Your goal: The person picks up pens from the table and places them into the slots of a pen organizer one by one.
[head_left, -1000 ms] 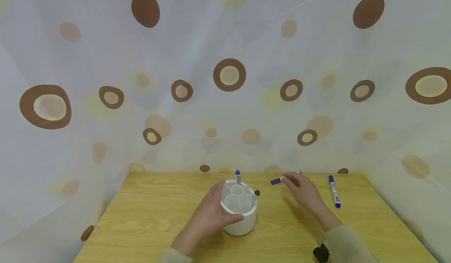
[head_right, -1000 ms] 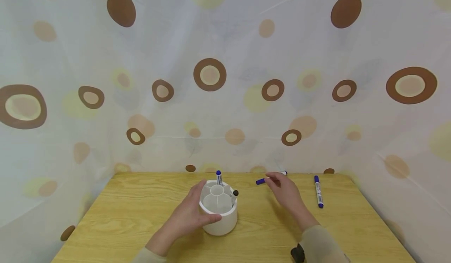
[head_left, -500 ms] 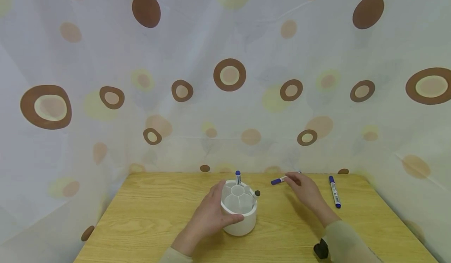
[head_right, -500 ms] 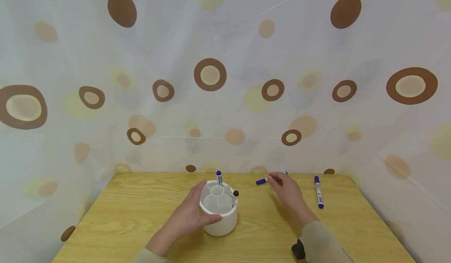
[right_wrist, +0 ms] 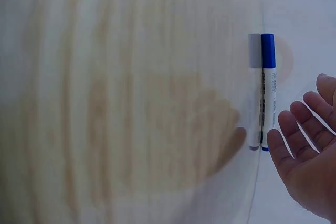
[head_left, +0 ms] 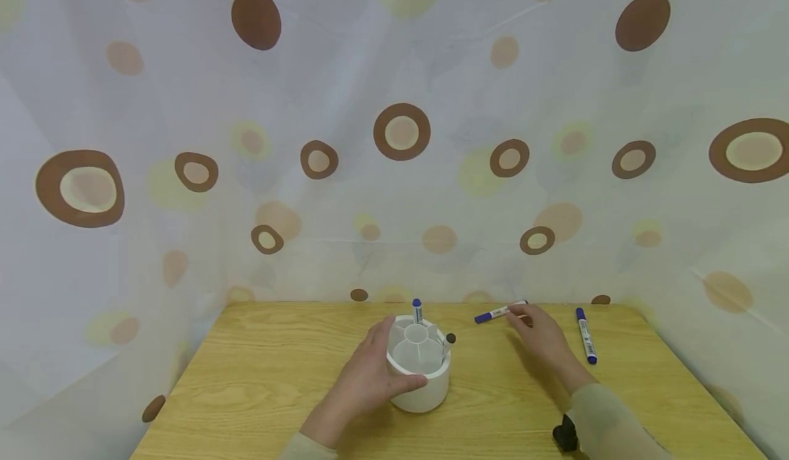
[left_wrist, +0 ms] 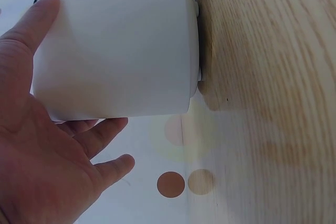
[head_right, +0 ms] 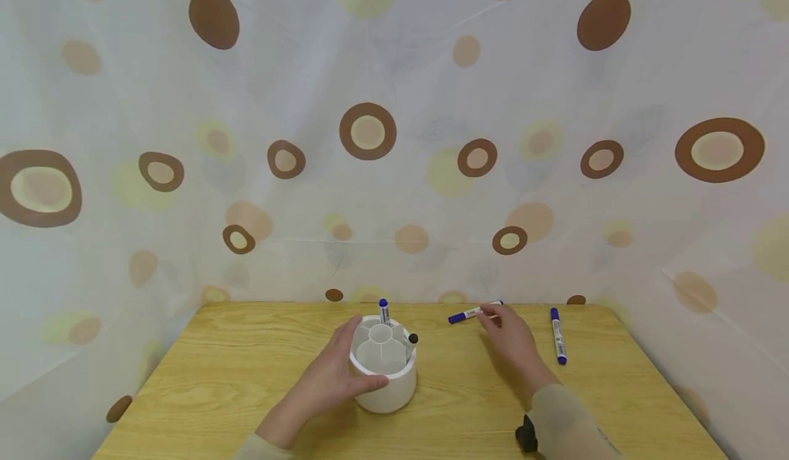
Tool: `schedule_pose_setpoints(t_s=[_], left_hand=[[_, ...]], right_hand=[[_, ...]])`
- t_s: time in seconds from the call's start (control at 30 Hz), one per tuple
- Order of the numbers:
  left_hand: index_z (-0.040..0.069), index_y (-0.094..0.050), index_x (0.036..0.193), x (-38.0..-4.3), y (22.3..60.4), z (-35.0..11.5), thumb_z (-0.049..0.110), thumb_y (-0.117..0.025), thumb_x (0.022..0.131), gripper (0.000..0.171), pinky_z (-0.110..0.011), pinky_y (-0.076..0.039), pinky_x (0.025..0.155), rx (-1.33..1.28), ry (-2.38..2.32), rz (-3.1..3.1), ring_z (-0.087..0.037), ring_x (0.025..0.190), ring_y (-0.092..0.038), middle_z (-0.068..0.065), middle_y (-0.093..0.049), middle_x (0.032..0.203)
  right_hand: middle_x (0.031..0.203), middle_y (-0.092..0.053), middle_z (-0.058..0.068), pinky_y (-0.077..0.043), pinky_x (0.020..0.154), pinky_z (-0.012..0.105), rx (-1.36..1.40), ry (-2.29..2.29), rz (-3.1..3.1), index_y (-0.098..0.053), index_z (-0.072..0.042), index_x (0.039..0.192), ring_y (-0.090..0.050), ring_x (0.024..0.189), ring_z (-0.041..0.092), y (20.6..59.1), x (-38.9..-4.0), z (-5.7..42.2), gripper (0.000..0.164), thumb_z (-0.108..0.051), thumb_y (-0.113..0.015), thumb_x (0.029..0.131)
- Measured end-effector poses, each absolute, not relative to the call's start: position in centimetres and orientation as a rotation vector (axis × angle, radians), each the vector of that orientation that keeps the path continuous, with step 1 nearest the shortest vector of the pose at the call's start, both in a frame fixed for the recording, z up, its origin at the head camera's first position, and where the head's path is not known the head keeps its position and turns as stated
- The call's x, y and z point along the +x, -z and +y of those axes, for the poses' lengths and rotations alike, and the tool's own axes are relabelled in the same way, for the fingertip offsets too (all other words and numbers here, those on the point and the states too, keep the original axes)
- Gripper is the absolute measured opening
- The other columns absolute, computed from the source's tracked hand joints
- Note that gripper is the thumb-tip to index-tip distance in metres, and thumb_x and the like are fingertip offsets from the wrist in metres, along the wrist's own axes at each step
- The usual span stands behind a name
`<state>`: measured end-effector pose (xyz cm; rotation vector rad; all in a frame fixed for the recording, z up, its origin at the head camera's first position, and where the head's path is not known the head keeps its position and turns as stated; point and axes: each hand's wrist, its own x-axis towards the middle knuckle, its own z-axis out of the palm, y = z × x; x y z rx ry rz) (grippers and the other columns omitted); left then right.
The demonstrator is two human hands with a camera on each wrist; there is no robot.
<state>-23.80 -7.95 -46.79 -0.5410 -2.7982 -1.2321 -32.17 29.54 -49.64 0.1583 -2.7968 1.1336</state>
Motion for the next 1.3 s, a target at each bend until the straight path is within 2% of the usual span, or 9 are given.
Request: schedule_pose_setpoints(t_s=[0.2, 0.53, 0.77, 0.87, 1.0, 1.13, 1.3], left_hand=[[0.007, -0.027, 0.172, -23.9, 46.8, -8.0, 0.060, -0.095, 0.082, 0.125, -0.065, -0.049, 0.115, -0.543, 1.225, -2.796, -0.044, 0.142, -0.055, -0.023, -0.041, 0.169], [0.009, -0.026, 0.173, -23.7, 46.8, -7.9, 0.060, -0.095, 0.082, 0.125, -0.065, -0.050, 0.114, -0.526, 1.249, -2.801, -0.043, 0.140, -0.057, -0.021, -0.040, 0.170], [0.010, -0.024, 0.174, -23.7, 46.7, -8.1, 0.060, -0.093, 0.084, 0.124, -0.065, -0.049, 0.115, -0.541, 1.249, -2.808, -0.044, 0.144, -0.054, -0.020, -0.039, 0.171], [0.010, -0.024, 0.174, -23.7, 46.7, -8.1, 0.060, -0.093, 0.084, 0.124, -0.066, -0.048, 0.115, -0.544, 1.256, -2.813, -0.044, 0.144, -0.054, -0.020, -0.038, 0.171], [0.011, -0.024, 0.174, -23.7, 46.8, -8.1, 0.059, -0.094, 0.084, 0.124, -0.066, -0.049, 0.115, -0.544, 1.258, -2.813, -0.044, 0.143, -0.055, -0.020, -0.038, 0.171], [0.010, -0.024, 0.174, -23.8, 46.8, -8.1, 0.060, -0.094, 0.084, 0.124, -0.065, -0.049, 0.115, -0.546, 1.254, -2.810, -0.043, 0.142, -0.055, -0.020, -0.039, 0.171], [0.011, -0.024, 0.174, -23.7, 46.7, -8.1, 0.060, -0.093, 0.083, 0.125, -0.066, -0.049, 0.115, -0.536, 1.270, -2.816, -0.044, 0.142, -0.055, -0.020, -0.038, 0.172]], right_hand=[[0.148, -0.057, 0.033, -0.050, 0.110, 0.068, 0.173, -1.149, -2.800, -0.056, 0.009, 0.151, -0.060, 0.132, 0.052, 50.2, -32.2, 30.0, 0.048, -0.027, -0.053, 0.119], [0.155, -0.042, 0.041, -0.047, 0.110, 0.074, 0.300, -1.153, -2.778, -0.044, 0.014, 0.156, -0.054, 0.132, 0.059, 51.1, -33.7, 31.0, 0.047, -0.015, -0.045, 0.119], [0.162, -0.037, 0.041, -0.041, 0.115, 0.076, 0.283, -1.160, -2.860, -0.039, 0.012, 0.161, -0.044, 0.143, 0.063, 50.7, -34.8, 31.7, 0.052, -0.017, -0.048, 0.119], [0.158, -0.041, 0.042, -0.043, 0.114, 0.075, 0.294, -1.124, -2.883, -0.039, 0.013, 0.160, -0.047, 0.141, 0.063, 50.5, -34.9, 31.8, 0.052, -0.016, -0.051, 0.118], [0.161, -0.037, 0.043, -0.036, 0.118, 0.077, 0.345, -1.095, -2.869, -0.041, 0.015, 0.158, -0.039, 0.146, 0.065, 51.0, -35.6, 32.4, 0.052, -0.014, -0.054, 0.116], [0.168, -0.025, 0.044, -0.027, 0.122, 0.079, 0.394, -1.113, -2.884, -0.037, 0.016, 0.161, -0.026, 0.152, 0.067, 51.4, -36.4, 33.0, 0.058, -0.018, -0.053, 0.116], [0.170, -0.022, 0.043, -0.022, 0.123, 0.079, 0.379, -1.201, -2.906, -0.033, 0.015, 0.163, -0.020, 0.154, 0.066, 51.3, -36.8, 33.3, 0.064, -0.024, -0.053, 0.117]])
